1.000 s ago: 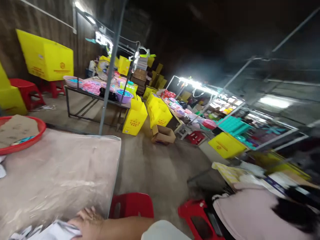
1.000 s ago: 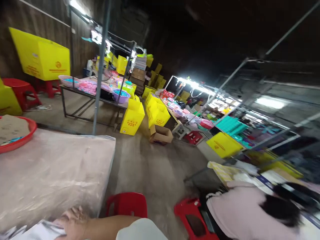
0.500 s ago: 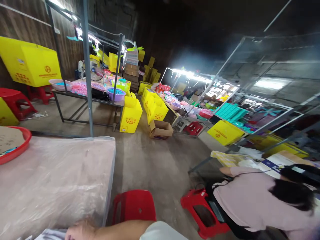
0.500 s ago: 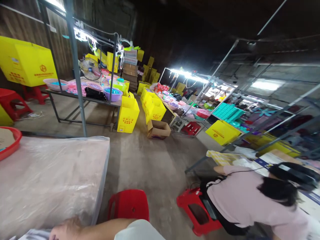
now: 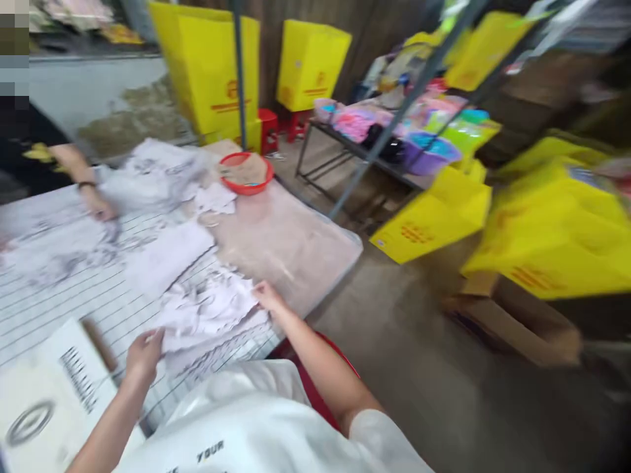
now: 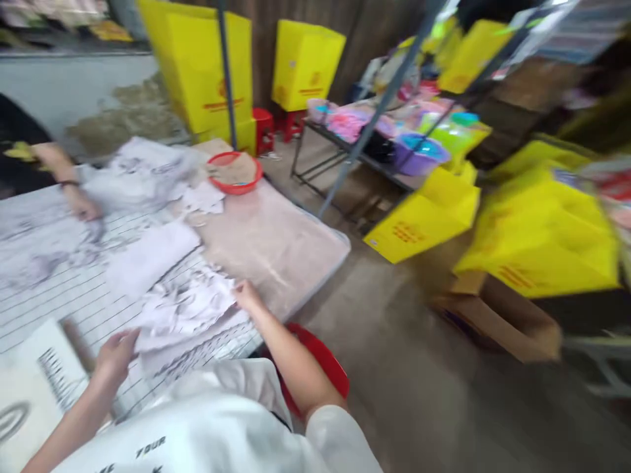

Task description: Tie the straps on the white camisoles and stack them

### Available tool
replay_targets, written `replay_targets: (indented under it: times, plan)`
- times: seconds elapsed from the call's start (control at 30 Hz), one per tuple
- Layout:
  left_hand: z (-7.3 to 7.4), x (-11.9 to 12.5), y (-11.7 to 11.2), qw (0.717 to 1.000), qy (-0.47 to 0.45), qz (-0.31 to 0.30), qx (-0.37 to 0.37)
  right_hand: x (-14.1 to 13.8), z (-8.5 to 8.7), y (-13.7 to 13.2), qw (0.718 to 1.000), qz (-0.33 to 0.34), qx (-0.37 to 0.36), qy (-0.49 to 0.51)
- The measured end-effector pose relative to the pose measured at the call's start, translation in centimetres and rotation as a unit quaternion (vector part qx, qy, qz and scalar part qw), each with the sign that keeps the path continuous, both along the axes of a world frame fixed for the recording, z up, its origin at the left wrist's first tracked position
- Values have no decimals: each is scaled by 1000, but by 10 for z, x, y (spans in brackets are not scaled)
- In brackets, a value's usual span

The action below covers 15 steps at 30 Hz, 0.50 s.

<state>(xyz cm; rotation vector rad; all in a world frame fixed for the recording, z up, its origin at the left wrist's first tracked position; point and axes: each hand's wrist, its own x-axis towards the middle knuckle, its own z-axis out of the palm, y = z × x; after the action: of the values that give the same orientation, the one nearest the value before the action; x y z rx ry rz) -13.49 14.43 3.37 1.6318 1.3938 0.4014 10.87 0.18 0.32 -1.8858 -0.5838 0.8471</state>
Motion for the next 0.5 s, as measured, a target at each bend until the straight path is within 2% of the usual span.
replay_targets:
  times: [0.03, 0.1, 0.2, 0.27, 0.3, 0.37, 0.4, 0.43, 0.5]
  plan:
    - [12, -6, 10, 998, 12, 61, -12, 9, 2, 17, 1000, 7, 10, 24]
    - [41, 1, 40, 985, 1, 168, -34, 27, 16, 52, 998, 6, 37, 53]
    - [91, 29, 89, 968, -121, 217, 24, 51, 57, 94, 994, -6, 85, 68]
    - [118, 39, 108, 961, -171, 208, 63, 61, 84, 108, 991, -5, 119, 68]
    - [126, 40, 112, 959, -185, 197, 80, 64, 94, 110, 989, -2, 134, 67]
    - [131, 32, 107, 960, -199, 168, 102, 65, 101, 102, 985, 7, 161, 61]
    - [126, 25, 100, 962, -202, 150, 108, 64, 98, 93, 984, 12, 170, 54]
    - [116, 17, 89, 964, -201, 133, 110, 62, 90, 81, 983, 16, 179, 38]
    - [85, -3, 62, 974, -176, 99, 105, 53, 63, 51, 985, 29, 172, -9]
